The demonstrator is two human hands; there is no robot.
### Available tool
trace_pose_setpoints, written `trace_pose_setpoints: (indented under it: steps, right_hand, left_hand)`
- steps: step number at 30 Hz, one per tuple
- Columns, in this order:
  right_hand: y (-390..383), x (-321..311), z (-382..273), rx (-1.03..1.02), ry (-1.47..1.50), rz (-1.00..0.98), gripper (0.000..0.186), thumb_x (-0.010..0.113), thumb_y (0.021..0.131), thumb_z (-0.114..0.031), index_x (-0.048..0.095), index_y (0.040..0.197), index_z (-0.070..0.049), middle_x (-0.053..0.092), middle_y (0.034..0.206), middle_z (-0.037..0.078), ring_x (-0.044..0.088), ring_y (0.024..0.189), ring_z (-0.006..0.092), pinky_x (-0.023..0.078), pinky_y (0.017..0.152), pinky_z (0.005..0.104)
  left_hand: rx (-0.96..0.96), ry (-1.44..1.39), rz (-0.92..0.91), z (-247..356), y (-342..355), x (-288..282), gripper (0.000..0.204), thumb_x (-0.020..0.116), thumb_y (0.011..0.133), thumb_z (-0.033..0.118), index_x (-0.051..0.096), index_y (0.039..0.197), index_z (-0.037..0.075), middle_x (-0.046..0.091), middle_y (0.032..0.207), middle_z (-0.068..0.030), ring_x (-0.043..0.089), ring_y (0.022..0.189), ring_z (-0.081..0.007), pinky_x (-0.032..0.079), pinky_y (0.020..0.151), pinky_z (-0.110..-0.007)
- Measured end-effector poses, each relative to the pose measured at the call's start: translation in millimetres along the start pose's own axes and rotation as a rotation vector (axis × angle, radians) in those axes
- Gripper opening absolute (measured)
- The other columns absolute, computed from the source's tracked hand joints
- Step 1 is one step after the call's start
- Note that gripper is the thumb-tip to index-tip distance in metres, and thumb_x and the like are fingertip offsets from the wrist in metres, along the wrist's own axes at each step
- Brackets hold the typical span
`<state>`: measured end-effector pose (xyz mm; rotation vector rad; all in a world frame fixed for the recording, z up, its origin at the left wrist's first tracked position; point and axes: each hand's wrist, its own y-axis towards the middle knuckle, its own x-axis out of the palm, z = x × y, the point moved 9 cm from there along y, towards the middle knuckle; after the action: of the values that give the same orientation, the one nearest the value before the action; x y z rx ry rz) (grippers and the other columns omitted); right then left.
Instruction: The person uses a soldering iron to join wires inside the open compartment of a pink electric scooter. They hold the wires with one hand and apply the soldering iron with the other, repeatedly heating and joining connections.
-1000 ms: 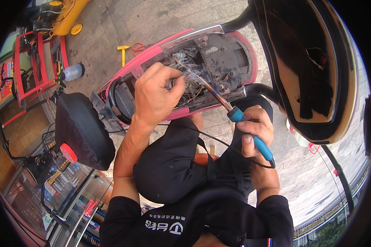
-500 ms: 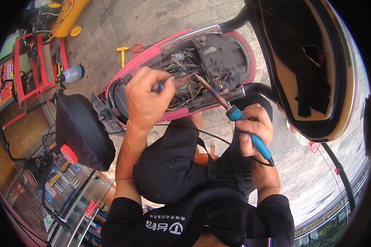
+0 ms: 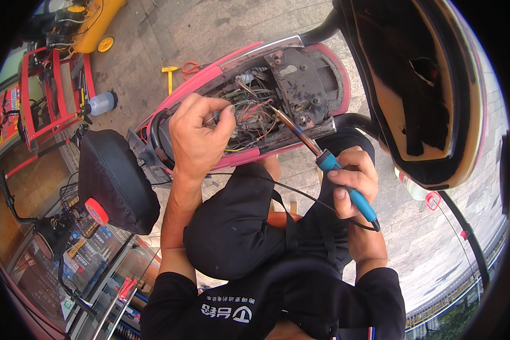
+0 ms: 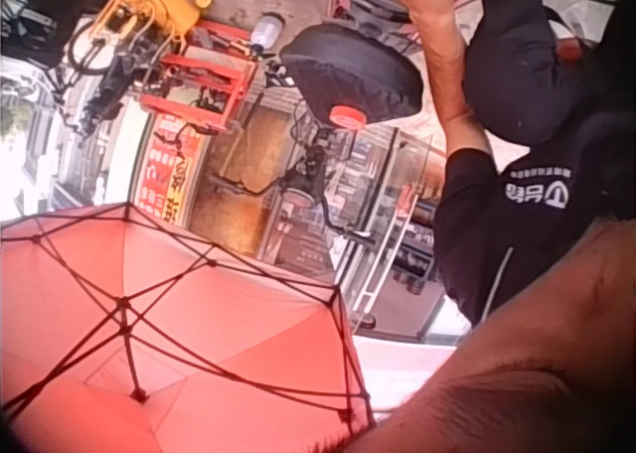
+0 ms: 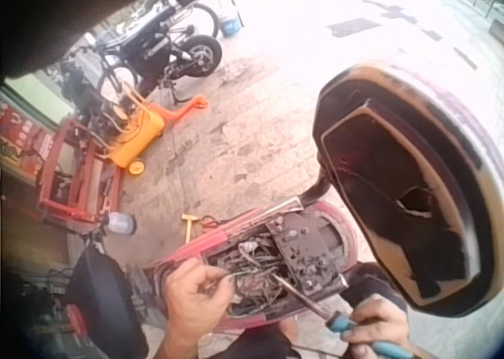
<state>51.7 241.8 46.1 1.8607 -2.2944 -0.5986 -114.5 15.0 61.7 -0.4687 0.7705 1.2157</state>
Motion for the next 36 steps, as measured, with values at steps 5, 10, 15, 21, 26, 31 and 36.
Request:
trace_pose_setpoints:
  steps: [5,10,15,21,26,31,36]
  right_hand:
    - [0,0,3,0.017,0.018,0.013,0.023,0.066,0.087,-0.025,0.072,0.096,-0.004,0.057,0.088,0.012,0.055,0.069,0.0209,0.043,0.059,0.0307]
    - [-1,2,6,0.022,0.018,0.017,0.024,0.066,0.087,-0.025,0.072,0.096,-0.004,0.057,0.088,0.012,0.056,0.069,0.0212,0.043,0.059,0.0308]
    - [-1,3,6,0.029,0.022,0.014,0.024,0.066,0.087,-0.025,0.072,0.097,-0.004,0.057,0.088,0.012,0.056,0.070,0.0212,0.044,0.059,0.0308]
    - [-1,3,7,0.032,0.022,0.013,0.024,0.066,0.087,-0.026,0.072,0.097,-0.004,0.057,0.087,0.012,0.056,0.069,0.0211,0.044,0.059,0.0304]
    - [-1,3,8,0.033,0.028,0.015,0.025,0.066,0.087,-0.026,0.072,0.097,-0.004,0.057,0.088,0.012,0.056,0.069,0.0211,0.044,0.059,0.0303]
    - [-1,3,8,0.030,0.036,0.014,0.025,0.066,0.088,-0.026,0.072,0.098,-0.004,0.057,0.088,0.012,0.056,0.069,0.0211,0.044,0.058,0.0305]
    - [-1,4,8,0.024,0.030,0.008,0.025,0.066,0.087,-0.026,0.072,0.098,-0.004,0.057,0.088,0.012,0.056,0.069,0.0211,0.043,0.058,0.0306]
  left_hand:
    - [0.000,-0.018,-0.010,0,-1,2,0.008,0.075,0.075,0.003,0.071,0.082,0.003,0.057,0.068,-0.0056,0.053,0.057,-0.0150,0.042,0.052,-0.030]
    - [0.048,-0.049,-0.071,9,-2,14,0.008,0.075,0.077,0.002,0.071,0.084,0.003,0.060,0.072,-0.0067,0.060,0.060,-0.0172,0.048,0.055,-0.030]
    - [0.095,-0.007,-0.095,16,2,20,0.008,0.075,0.077,0.002,0.070,0.083,0.003,0.061,0.074,-0.0073,0.062,0.061,-0.0186,0.049,0.055,-0.031]
    - [0.117,0.012,-0.100,17,4,23,0.008,0.075,0.077,0.003,0.070,0.083,0.003,0.062,0.075,-0.0072,0.063,0.061,-0.0193,0.049,0.055,-0.031]
    - [0.129,0.021,-0.100,17,4,25,0.008,0.075,0.077,0.004,0.071,0.084,0.004,0.063,0.075,-0.0070,0.063,0.061,-0.0202,0.049,0.055,-0.032]
    - [0.129,0.035,-0.106,17,4,26,0.009,0.075,0.076,0.004,0.071,0.083,0.004,0.063,0.075,-0.0069,0.063,0.061,-0.0205,0.049,0.055,-0.032]
    - [0.131,0.000,-0.082,16,4,26,0.008,0.075,0.075,0.002,0.071,0.082,0.003,0.059,0.070,-0.0054,0.055,0.058,-0.0157,0.043,0.052,-0.030]
